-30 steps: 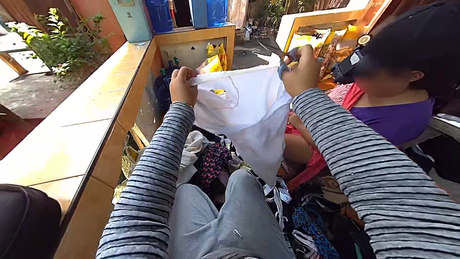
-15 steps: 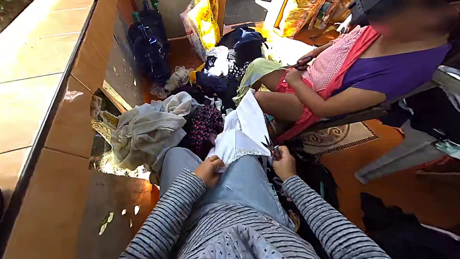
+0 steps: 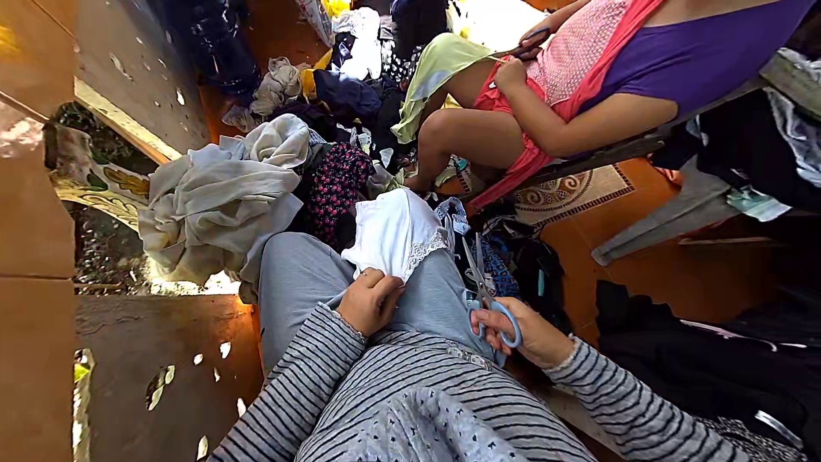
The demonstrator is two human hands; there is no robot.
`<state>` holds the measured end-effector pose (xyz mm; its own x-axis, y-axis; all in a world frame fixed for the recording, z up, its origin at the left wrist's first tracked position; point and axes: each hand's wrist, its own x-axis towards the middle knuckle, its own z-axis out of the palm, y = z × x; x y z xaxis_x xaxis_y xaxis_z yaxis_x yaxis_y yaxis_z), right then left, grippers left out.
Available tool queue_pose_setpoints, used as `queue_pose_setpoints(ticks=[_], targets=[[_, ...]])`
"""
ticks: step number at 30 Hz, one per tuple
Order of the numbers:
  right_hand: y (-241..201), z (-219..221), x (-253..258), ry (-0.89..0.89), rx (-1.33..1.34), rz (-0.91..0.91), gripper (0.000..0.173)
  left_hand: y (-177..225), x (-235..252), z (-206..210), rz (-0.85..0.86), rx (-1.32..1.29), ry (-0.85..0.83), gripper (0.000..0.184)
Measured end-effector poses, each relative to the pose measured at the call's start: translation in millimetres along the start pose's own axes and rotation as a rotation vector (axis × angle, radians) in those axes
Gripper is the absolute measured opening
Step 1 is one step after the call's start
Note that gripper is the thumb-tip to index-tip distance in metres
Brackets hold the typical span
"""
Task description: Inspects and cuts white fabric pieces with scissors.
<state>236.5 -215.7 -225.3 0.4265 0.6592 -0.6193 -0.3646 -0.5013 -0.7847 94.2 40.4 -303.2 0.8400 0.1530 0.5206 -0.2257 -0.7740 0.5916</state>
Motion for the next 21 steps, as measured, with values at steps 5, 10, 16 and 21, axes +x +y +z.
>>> queue_pose_setpoints(ticks=[5, 10, 16, 21], targets=[[-8.8, 12.4, -12.4, -0.35, 0.212, 0.162, 0.031, 9.7, 17.8, -6.2, 0.056, 0.042, -0.064, 0.02], [-10.8, 41.6, 5.7, -0.344, 0.298, 0.177, 0.041, 27.2, 24.5, -2.3, 0.121, 0.11, -0.067, 0.018], [-24.8, 61.7, 18.0, -0.139, 0.216, 0.191, 0.043, 41.2, 26.7, -3.4, 0.145, 0.154, -0.062, 0.017], [-18.4, 67.2, 13.4, -0.078, 0.211, 0.13, 0.038, 41.4, 25.1, -1.6, 0.121, 0.156, -0.051, 0.017]])
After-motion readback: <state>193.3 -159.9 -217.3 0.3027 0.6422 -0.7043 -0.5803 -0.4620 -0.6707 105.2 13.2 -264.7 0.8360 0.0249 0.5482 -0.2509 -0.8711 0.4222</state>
